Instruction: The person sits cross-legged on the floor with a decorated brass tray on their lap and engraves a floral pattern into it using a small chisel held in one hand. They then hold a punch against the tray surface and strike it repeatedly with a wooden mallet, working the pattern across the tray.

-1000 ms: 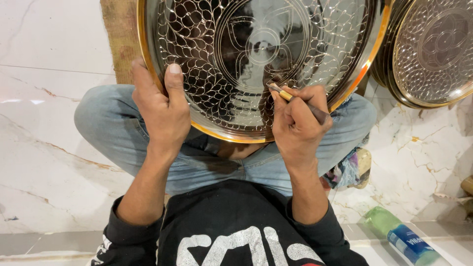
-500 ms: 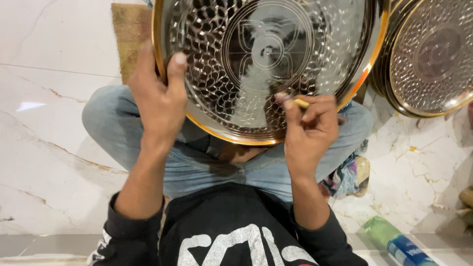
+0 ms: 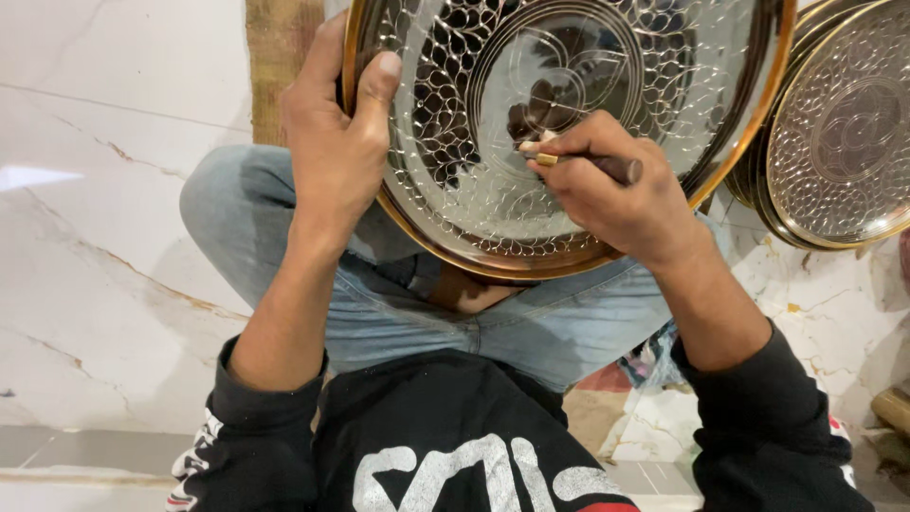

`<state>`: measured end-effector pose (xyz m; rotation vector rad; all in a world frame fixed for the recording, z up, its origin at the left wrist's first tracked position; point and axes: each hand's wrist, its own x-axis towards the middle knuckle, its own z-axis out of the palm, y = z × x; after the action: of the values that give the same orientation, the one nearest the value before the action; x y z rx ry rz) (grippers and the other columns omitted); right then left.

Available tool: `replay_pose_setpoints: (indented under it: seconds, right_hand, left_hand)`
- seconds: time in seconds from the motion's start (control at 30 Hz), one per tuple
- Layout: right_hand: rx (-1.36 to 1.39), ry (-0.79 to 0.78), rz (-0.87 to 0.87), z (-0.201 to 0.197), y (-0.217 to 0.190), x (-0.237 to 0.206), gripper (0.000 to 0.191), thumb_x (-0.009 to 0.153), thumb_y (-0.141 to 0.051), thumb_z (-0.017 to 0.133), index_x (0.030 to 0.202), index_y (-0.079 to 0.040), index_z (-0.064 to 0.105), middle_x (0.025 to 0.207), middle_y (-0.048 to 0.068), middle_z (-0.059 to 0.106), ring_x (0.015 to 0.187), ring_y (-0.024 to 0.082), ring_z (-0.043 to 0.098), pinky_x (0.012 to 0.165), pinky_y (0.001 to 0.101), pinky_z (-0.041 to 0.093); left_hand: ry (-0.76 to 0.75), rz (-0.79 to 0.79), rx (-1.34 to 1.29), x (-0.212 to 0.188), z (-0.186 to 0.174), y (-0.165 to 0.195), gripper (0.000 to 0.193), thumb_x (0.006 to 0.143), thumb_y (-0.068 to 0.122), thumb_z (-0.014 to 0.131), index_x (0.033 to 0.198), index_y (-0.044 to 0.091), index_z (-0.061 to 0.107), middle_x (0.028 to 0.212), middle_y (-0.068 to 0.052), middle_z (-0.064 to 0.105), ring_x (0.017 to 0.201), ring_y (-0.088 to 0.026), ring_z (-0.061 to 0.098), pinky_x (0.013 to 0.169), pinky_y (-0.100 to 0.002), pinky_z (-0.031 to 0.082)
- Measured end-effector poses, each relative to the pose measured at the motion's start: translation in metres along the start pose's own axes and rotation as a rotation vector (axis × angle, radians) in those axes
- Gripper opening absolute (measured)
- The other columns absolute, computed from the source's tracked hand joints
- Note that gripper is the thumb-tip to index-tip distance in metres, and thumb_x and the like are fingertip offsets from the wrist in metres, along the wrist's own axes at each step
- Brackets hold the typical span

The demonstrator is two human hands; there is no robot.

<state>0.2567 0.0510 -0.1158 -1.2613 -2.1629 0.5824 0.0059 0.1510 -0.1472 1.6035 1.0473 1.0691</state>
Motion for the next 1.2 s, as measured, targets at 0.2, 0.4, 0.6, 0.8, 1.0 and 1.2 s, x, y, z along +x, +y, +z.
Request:
replay_pose_setpoints:
  seconds: [0.2, 0.4, 0.6, 0.8, 1.0, 1.2]
  right_hand:
    - [-0.079, 0.006, -0.073, 0.004, 0.003, 0.005, 0.017, 0.092, 0.008, 0.079, 0.095, 0.003, 0.063, 0.109, 0.015, 0.064, 0.095, 0.022, 0.074, 0.080, 0.0270, 0.064]
    - [-0.127, -0.030, -0.096, 0.007, 0.009, 0.002, 0.022, 0.090, 0.007, 0.080, 0.084, -0.001, 0.060, 0.107, 0.012, 0.064, 0.076, 0.015, 0.068, 0.060, 0.0233, 0.056]
    - [-0.144, -0.058, -0.084, 0.007, 0.011, 0.000, 0.025, 0.091, 0.008, 0.079, 0.083, -0.001, 0.058, 0.102, 0.010, 0.061, 0.065, 0.011, 0.058, 0.050, 0.0261, 0.045]
    - [-0.152, -0.025, -0.040, 0.010, 0.009, -0.010, 0.032, 0.093, 0.009, 0.080, 0.078, -0.002, 0.053, 0.098, 0.008, 0.058, 0.066, 0.011, 0.058, 0.050, 0.0256, 0.046]
    - [-0.124, 0.017, 0.000, 0.010, 0.006, -0.023, 0.033, 0.093, 0.008, 0.080, 0.079, -0.001, 0.052, 0.099, 0.007, 0.058, 0.071, 0.011, 0.059, 0.054, 0.0265, 0.046]
    - [-0.141, 0.006, 0.019, 0.010, 0.007, -0.029, 0.039, 0.090, 0.007, 0.082, 0.070, -0.001, 0.049, 0.095, 0.008, 0.059, 0.061, 0.009, 0.051, 0.048, 0.0259, 0.042]
  left_hand:
    - [-0.015, -0.071, 0.047, -0.002, 0.000, -0.008, 0.031, 0.119, 0.026, 0.066, 0.142, 0.007, 0.059, 0.103, 0.000, 0.072, 0.090, -0.007, 0.062, 0.086, -0.025, 0.055]
    - [-0.001, -0.031, 0.023, -0.003, -0.001, -0.014, 0.029, 0.120, 0.021, 0.067, 0.142, 0.005, 0.058, 0.104, -0.002, 0.073, 0.091, -0.007, 0.061, 0.087, -0.025, 0.055]
    - [-0.003, -0.050, 0.041, -0.005, 0.002, -0.019, 0.029, 0.117, 0.016, 0.067, 0.142, 0.005, 0.057, 0.094, -0.002, 0.070, 0.080, -0.008, 0.058, 0.077, -0.025, 0.053]
    - [-0.009, -0.027, 0.020, -0.007, 0.003, -0.021, 0.027, 0.118, 0.013, 0.065, 0.143, 0.006, 0.057, 0.092, -0.001, 0.069, 0.079, -0.008, 0.058, 0.075, -0.025, 0.052]
    - [-0.023, -0.043, 0.052, -0.007, 0.007, -0.019, 0.019, 0.120, 0.016, 0.064, 0.135, 0.005, 0.060, 0.084, -0.001, 0.063, 0.074, -0.007, 0.053, 0.069, -0.026, 0.047]
    - [-0.030, -0.056, 0.075, -0.005, 0.012, -0.015, 0.020, 0.121, 0.022, 0.063, 0.135, 0.008, 0.061, 0.081, 0.002, 0.060, 0.069, -0.006, 0.050, 0.065, -0.025, 0.044]
